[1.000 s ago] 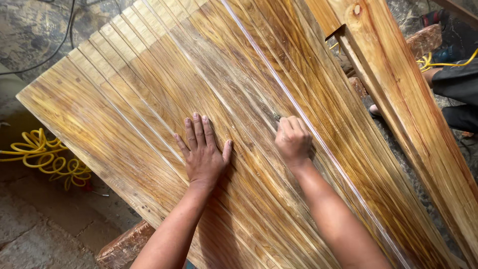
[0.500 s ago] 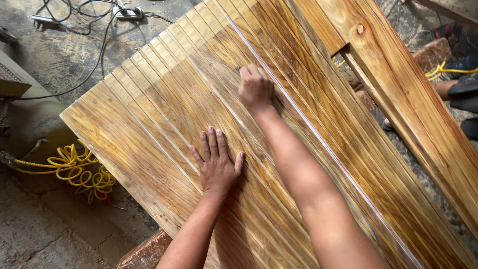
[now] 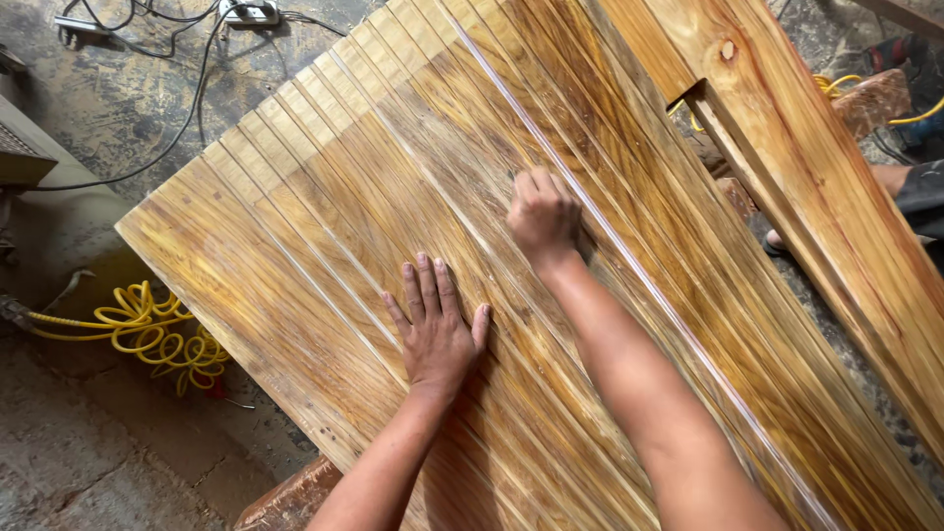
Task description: The person sands a large wooden tabletop using a sanding block, moving back and forth along the grain. Another person is visible in the background also sanding a separate piece of wood.
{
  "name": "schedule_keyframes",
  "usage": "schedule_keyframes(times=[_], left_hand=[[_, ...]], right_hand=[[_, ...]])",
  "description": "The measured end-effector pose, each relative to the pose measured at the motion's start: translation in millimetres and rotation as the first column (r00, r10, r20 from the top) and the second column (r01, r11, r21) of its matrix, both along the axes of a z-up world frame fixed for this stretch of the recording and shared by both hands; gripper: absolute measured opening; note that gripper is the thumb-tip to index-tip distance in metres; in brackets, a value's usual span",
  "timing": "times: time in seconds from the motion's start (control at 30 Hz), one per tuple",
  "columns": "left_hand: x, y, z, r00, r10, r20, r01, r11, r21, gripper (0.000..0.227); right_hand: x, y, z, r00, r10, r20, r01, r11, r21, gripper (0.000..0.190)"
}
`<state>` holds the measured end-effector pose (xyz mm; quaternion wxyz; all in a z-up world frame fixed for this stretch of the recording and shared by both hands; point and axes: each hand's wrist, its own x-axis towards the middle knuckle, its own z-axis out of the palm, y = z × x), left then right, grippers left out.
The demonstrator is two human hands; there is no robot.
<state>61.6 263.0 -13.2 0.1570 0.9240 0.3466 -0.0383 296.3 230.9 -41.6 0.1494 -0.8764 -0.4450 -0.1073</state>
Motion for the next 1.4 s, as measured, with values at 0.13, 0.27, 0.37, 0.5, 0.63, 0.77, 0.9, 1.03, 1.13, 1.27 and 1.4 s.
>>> schedule_keyframes(times=[0.13, 0.27, 0.37, 0.5, 0.63, 0.77, 0.9, 1.03, 1.13, 1.27, 1.4], left_hand=[[3, 2, -4, 0.998, 0.007, 0.070, -0.008, 1.000, 0.020, 0.090], [4, 8, 1, 0.998, 0.012, 0.066, -0.013, 1.000, 0.012, 0.092], [10, 11, 13, 0.999, 0.007, 0.039, -0.009, 0.999, 0.046, 0.092], [4, 3, 13, 0.998, 0.014, 0.058, -0.016, 0.999, 0.035, 0.093], [5, 11, 0, 0.994, 0.025, 0.105, -0.027, 0.999, 0.016, 0.094], [2, 0, 0, 0.998, 0.013, 0.063, -0.015, 1.000, 0.020, 0.093], [5, 6, 14, 0.988, 0.021, 0.151, -0.032, 0.997, 0.070, 0.092], [10, 4, 10, 0.978, 0.028, 0.207, -0.055, 0.990, 0.127, 0.093], [-6, 3, 2, 0.989, 0.038, 0.143, -0.050, 0.995, 0.084, 0.093], [5, 4, 0, 0.984, 0.017, 0.179, -0.044, 0.988, 0.146, 0.092], [1, -1, 1, 0.998, 0.036, 0.053, -0.041, 0.994, 0.100, 0.091]], right_hand=[[42, 147, -25, 0.999, 0.028, 0.036, -0.033, 0.989, 0.142, 0.012], [55, 230, -8, 0.985, -0.032, -0.167, 0.044, 0.997, 0.069, 0.018], [48, 187, 12, 0.997, 0.045, -0.065, -0.034, 0.986, 0.166, 0.011], [15, 78, 7, 0.992, 0.055, -0.109, -0.043, 0.993, 0.106, 0.011], [25, 108, 9, 0.978, -0.023, -0.209, 0.012, 0.998, -0.055, 0.013], [35, 157, 9, 0.993, 0.010, -0.118, 0.003, 0.994, 0.110, 0.009], [17, 90, 22, 0.991, 0.102, -0.084, -0.080, 0.970, 0.229, 0.018], [-16, -70, 14, 0.986, -0.072, -0.151, 0.054, 0.991, -0.122, 0.022], [-51, -186, 20, 0.986, -0.103, -0.133, 0.094, 0.993, -0.071, 0.011], [-65, -268, 41, 0.971, -0.180, -0.155, 0.174, 0.983, -0.056, 0.012], [-61, -248, 32, 0.986, -0.105, -0.128, 0.098, 0.993, -0.059, 0.008]])
